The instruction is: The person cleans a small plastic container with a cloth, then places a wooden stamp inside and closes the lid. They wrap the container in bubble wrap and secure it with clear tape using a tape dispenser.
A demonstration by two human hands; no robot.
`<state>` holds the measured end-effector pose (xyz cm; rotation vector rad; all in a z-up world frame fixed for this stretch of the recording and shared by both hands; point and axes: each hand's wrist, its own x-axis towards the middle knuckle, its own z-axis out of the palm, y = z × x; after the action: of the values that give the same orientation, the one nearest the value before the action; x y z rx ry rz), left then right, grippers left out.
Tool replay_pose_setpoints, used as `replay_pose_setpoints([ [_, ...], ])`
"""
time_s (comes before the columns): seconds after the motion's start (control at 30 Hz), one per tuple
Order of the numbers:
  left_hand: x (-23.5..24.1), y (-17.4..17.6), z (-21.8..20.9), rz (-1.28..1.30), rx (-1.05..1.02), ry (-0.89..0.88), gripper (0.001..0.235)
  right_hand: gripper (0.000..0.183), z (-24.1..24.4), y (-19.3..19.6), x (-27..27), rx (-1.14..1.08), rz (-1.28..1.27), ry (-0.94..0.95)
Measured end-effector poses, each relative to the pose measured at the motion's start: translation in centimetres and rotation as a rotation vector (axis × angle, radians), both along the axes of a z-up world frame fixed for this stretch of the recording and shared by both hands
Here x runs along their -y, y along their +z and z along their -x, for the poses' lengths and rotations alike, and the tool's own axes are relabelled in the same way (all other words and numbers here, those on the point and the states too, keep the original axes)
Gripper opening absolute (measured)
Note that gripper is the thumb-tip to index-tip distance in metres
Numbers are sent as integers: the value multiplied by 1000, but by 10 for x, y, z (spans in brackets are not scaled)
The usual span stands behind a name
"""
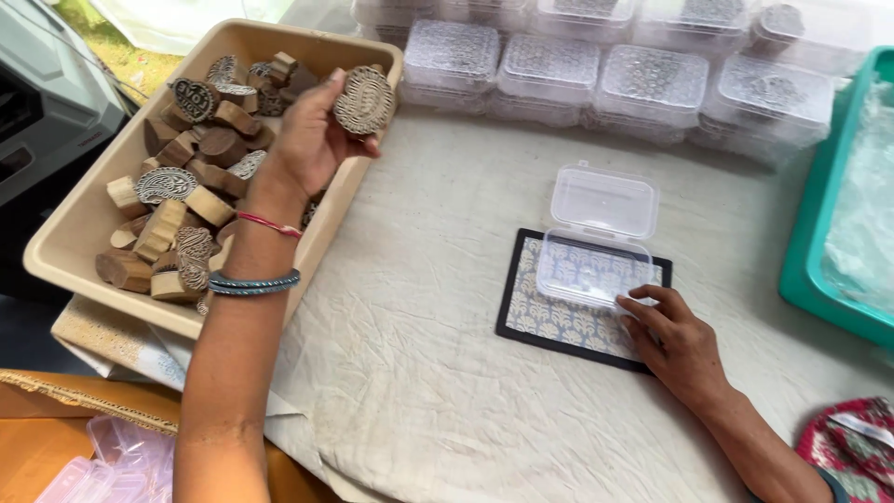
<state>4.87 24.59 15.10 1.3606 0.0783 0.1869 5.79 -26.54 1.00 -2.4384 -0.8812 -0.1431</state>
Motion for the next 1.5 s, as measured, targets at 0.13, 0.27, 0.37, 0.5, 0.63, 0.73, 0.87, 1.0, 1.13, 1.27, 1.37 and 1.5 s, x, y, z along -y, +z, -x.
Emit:
replay_pose_setpoints([
  [0.13,96,-30,-28,86,-17,-174,47,29,-1,-9,5,69,-52,35],
  [0.27,178,-80,-40,360,-47,-360,47,28,2,-3,6,117,-91,86],
  [0.37,225,-110,-35,526,-92,-458,47,34,2,-2,5,137,-95,88],
  [0.5,268,-135,-19,517,-195,-445,45,48,6,10,8,211,-105,143],
  [0.63,275,-134,-8,462,-245,-452,39,42,27,36,28,268,-40,95],
  [0.73,271,-127,-2,369,-254,-437,41,40,55,71,64,306,160,61],
  [0.87,269,-127,-4,368,-255,-427,43,68,87,89,134,274,474,-478],
  [1.0,271,-127,-5,379,-277,-406,42,87,99,57,175,20,652,-751],
  [1.13,288,-122,6,412,-266,-402,44,69,103,22,181,-99,581,-903],
  [1.27,310,-113,21,489,-280,-502,46,51,94,25,175,109,166,-733],
  [1.37,332,-131,28,576,-309,-623,48,48,89,60,131,210,-126,-592],
  [1.5,374,-161,32,672,-252,-717,51,40,73,76,67,350,-310,-339],
])
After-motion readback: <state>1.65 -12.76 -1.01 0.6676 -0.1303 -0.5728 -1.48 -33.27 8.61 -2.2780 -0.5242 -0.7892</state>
